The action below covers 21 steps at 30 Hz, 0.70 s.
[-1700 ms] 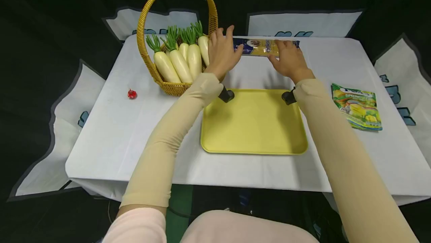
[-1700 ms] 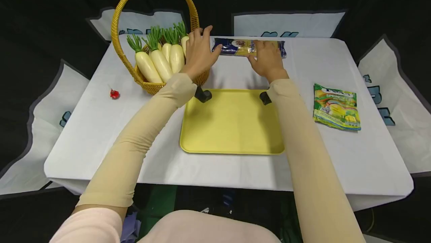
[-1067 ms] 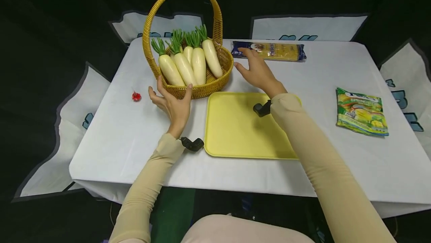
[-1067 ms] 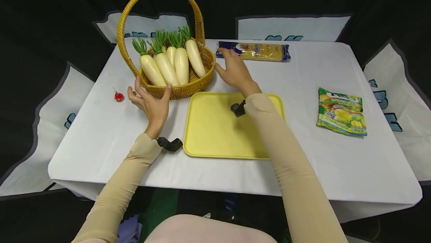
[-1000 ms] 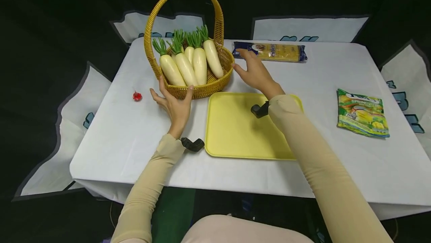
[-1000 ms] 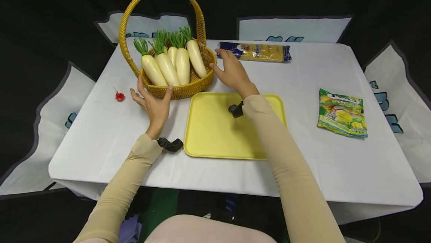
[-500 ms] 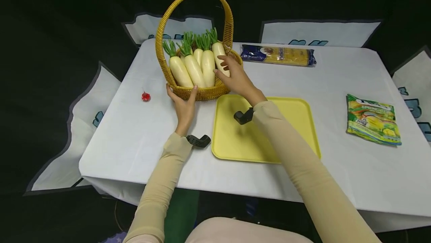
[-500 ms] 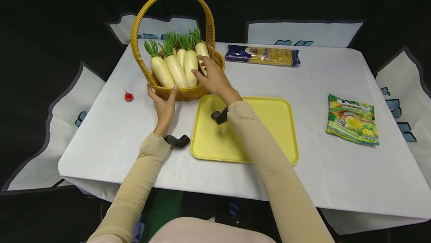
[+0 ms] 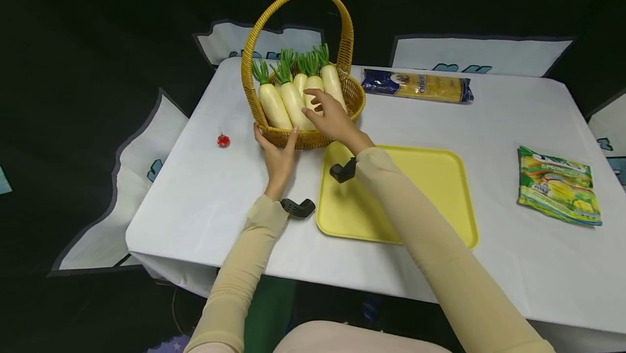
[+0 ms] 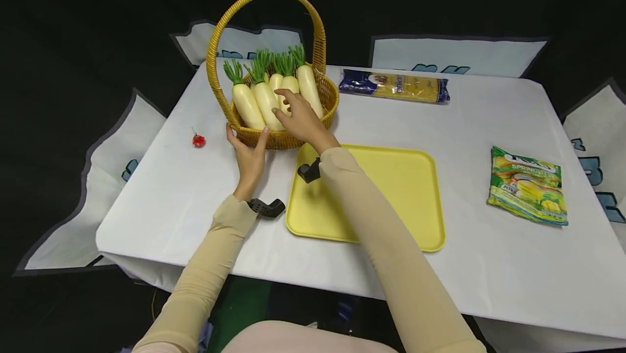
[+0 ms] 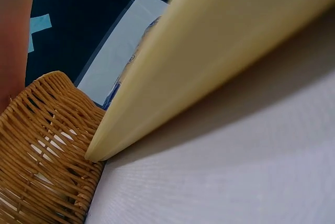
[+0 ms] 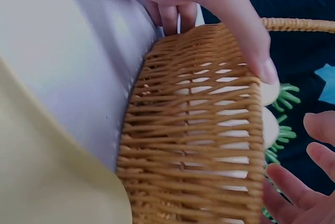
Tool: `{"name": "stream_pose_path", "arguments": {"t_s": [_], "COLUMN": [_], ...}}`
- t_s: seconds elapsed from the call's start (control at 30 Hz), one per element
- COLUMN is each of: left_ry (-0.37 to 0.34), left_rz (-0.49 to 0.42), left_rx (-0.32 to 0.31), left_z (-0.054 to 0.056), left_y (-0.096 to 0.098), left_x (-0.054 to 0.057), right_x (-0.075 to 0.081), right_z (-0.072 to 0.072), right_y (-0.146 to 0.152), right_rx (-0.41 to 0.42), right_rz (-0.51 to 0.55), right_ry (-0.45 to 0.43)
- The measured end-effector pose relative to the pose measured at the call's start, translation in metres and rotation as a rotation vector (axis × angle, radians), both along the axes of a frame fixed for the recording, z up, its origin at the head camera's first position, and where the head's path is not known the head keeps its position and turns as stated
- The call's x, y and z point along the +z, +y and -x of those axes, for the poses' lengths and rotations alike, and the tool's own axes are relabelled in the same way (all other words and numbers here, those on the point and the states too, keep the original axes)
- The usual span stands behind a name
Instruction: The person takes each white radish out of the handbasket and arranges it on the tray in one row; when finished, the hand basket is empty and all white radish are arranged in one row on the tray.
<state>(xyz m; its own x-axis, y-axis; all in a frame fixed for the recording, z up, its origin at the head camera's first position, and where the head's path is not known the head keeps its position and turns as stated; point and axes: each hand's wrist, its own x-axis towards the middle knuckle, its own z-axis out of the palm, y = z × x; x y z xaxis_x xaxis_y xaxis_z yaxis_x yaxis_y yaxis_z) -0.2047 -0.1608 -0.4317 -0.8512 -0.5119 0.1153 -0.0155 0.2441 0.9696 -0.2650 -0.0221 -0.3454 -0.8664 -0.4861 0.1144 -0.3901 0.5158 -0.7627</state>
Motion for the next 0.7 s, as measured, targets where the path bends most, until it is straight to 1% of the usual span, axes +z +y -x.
{"name": "stream_pose_path", "arguments": {"t_s": [0.1, 0.23, 0.57, 0.7], "left_ry": [0.002, 0.002, 0.055, 0.071], "left_rz": [0.015, 0.034, 0.085, 0.101], "left_rx": [0.001, 0.011, 0.045, 0.057], "left_z": [-0.001, -0.002, -0.006, -0.008], "left_y": [0.0, 0.0, 0.003, 0.003], "left_x": [0.001, 0.002, 0.004, 0.003], "right_x": [-0.003, -0.006, -0.008, -0.01], "right_z": [0.003, 0.008, 0.015, 0.017], "right_y": [-0.007, -0.015, -0.028, -0.034], "right_rx": [0.004, 0.013, -0.003, -0.025], "right_rz": [-0.003, -0.024, -0.124, -0.211], "right_ry": [-0.05, -0.076, -0.002, 0.048]}}
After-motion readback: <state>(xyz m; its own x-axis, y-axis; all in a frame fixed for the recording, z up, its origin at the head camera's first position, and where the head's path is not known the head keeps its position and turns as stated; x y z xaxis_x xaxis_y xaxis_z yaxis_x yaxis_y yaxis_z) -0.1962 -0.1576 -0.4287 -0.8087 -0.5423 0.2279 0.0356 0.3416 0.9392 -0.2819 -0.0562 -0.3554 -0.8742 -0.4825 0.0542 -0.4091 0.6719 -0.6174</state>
